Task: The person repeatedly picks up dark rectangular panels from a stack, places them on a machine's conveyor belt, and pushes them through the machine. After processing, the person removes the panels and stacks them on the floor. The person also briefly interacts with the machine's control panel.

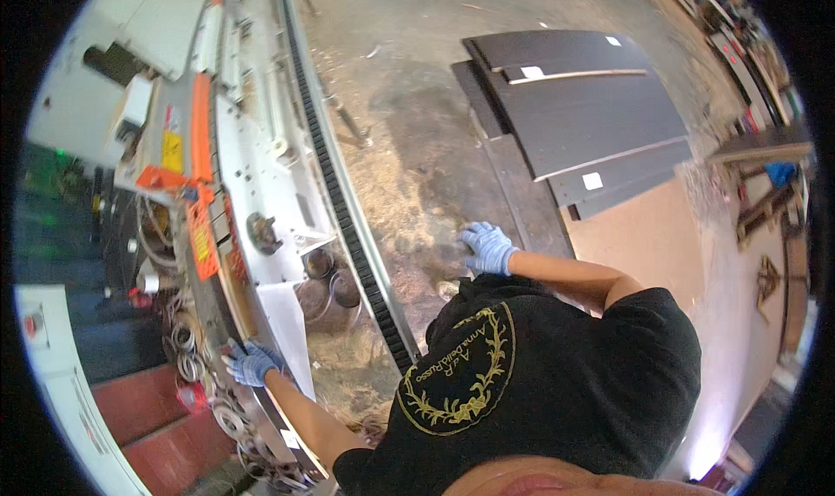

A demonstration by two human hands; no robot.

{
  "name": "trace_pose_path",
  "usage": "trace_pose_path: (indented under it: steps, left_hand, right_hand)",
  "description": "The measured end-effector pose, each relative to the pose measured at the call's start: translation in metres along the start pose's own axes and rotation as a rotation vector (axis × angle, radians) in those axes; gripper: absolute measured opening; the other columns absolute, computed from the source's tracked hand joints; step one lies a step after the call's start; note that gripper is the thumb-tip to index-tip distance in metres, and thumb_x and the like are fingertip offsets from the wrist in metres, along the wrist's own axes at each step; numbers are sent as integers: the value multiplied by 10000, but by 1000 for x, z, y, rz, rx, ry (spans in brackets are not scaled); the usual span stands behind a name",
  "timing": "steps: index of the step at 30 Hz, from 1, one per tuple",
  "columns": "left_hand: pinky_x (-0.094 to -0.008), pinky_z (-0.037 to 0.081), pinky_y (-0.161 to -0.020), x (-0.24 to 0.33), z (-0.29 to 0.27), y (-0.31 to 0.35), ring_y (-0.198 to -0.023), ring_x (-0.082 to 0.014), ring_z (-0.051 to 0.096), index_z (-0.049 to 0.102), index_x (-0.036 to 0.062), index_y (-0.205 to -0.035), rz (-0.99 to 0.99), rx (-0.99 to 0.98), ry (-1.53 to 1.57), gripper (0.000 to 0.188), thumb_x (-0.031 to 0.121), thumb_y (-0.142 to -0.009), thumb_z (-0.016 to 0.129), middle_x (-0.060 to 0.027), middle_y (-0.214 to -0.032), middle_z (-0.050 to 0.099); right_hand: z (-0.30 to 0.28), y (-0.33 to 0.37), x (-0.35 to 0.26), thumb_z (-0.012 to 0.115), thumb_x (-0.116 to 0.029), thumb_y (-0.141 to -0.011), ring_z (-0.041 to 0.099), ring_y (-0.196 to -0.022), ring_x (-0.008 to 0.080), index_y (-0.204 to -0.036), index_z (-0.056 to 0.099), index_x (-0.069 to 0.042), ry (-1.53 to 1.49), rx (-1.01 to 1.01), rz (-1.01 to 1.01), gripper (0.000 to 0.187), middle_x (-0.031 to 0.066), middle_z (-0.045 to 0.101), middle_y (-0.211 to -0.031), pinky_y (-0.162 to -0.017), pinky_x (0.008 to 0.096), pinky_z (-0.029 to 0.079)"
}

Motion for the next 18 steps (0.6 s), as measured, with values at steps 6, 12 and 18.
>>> trace_pose_path:
  steps: [6,12,18]
  left_hand:
    - [-484,361,-1011,70,-20,-33,-1270,-335,412,479,374,-1340,23,-1,123,479,541,-890,480,-120,-1434,397]
    - [-455,396,-1016,158,-53,39,-1266,-323,431,435,169,-1381,536,217,422,554,431,-900,518,-188,-1426,381]
    - [-419,365,-1052,212,-109,179,-1290,-314,401,405,103,-1398,576,-309,1182,624,203,-816,609,-174,-1429,367]
  right_hand:
    - [-19,-18,129,685,-480,-713,522,-1165,343,-1260,541,-189,-187,222,348,636,189,511,-1304,-979,421,434]
    - [-118,-120,244,644,-192,-735,465,-1203,333,-1260,501,-229,84,380,475,546,109,495,-1308,-982,456,411]
    - [-205,-208,309,570,-126,-792,403,-1283,279,-1343,424,-147,436,343,483,571,82,440,-1376,-1015,463,354]
Point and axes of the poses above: each hand's wrist, its own y-axis away from the middle knuckle, its own z-axis out of the palm, x = y × z, the point moved 2 cm from there along -y, towards the middle knuckle
